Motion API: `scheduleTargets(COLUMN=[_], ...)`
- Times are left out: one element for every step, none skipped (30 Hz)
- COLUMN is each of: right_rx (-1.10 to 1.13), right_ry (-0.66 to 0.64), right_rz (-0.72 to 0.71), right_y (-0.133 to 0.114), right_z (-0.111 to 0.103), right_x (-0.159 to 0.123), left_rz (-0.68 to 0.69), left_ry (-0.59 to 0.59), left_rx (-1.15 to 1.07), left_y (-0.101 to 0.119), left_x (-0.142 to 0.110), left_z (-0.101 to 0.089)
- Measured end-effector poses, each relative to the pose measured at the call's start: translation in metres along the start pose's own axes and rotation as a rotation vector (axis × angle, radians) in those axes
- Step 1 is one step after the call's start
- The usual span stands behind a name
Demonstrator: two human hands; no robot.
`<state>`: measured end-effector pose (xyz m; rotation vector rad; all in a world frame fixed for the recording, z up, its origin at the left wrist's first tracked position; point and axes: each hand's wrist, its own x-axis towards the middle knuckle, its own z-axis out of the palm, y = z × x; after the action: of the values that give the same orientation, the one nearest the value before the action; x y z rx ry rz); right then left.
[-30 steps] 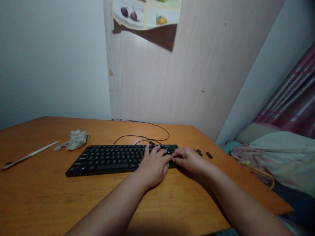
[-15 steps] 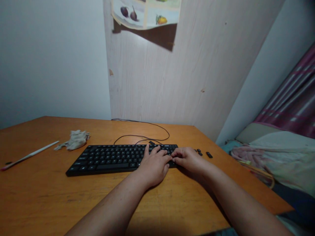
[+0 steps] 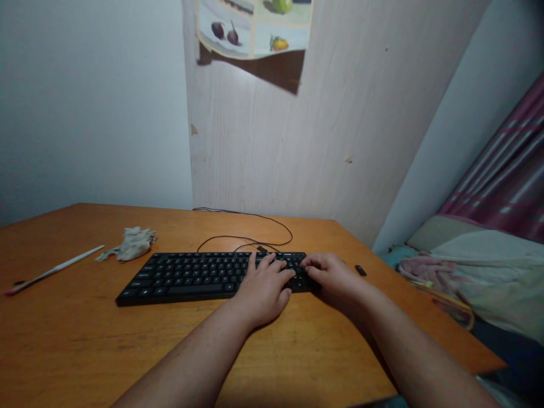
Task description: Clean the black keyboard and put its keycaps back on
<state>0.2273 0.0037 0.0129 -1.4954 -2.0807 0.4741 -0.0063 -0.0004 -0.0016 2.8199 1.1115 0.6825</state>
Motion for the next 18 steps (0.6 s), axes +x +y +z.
scheduleTargets(right_rx=[0.008,0.021,0.039,0.057,0.070,0.074,0.067,0.049,0.026,0.005,-0.005,-0.007,-0.005,-0.004,-0.004,-0.008,-0.018,-0.038], right_ry=[0.017,0.039,0.068,0.105,0.145,0.190,0.238,0.282,0.324,0.362,0.400,0.439,0.480,0.526,0.574,0.616,0.648,0.662], right_rz=[0.012,0.028,0.049,0.073,0.096,0.111,0.118,0.123,0.129,0.142,0.161,0.185,0.205,0.220,0.230,0.237,0.248,0.267], right_y=[0.001,0.003,0.005,0.007,0.009,0.011,0.013,0.016,0.019,0.022,0.025,0.029,0.034,0.038,0.043,0.048,0.053,0.058], right_z=[0.000,-0.001,-0.001,-0.002,-0.003,-0.005,-0.008,-0.011,-0.015,-0.020,-0.025,-0.030,-0.036,-0.041,-0.045,-0.050,-0.054,-0.057], right_x=[0.000,0.000,0.000,0.001,0.002,0.003,0.004,0.005,0.006,0.007,0.007,0.007,0.007,0.007,0.006,0.005,0.005,0.004], left_rz=[-0.008,-0.016,-0.024,-0.028,-0.027,-0.023,-0.018,-0.013,-0.007,0.000,0.006,0.012,0.016,0.018,0.019,0.018,0.016,0.015], left_ry=[0.017,0.035,0.051,0.063,0.068,0.067,0.063,0.056,0.047,0.035,0.023,0.008,-0.005,-0.016,-0.023,-0.025,-0.023,-0.019], left_rx=[-0.001,0.000,0.005,0.011,0.017,0.022,0.025,0.026,0.025,0.025,0.026,0.027,0.028,0.029,0.029,0.028,0.027,0.025], left_y=[0.000,0.000,0.001,0.001,0.002,0.003,0.004,0.004,0.005,0.005,0.005,0.005,0.005,0.004,0.003,0.003,0.002,0.002], left_x=[0.000,0.000,0.001,0.001,0.002,0.002,0.002,0.002,0.002,0.002,0.002,0.002,0.002,0.001,0.001,0.001,0.001,0.001], left_z=[-0.001,-0.002,-0.002,-0.003,-0.004,-0.005,-0.005,-0.005,-0.005,-0.005,-0.004,-0.003,-0.002,0.000,0.001,0.002,0.002,0.003])
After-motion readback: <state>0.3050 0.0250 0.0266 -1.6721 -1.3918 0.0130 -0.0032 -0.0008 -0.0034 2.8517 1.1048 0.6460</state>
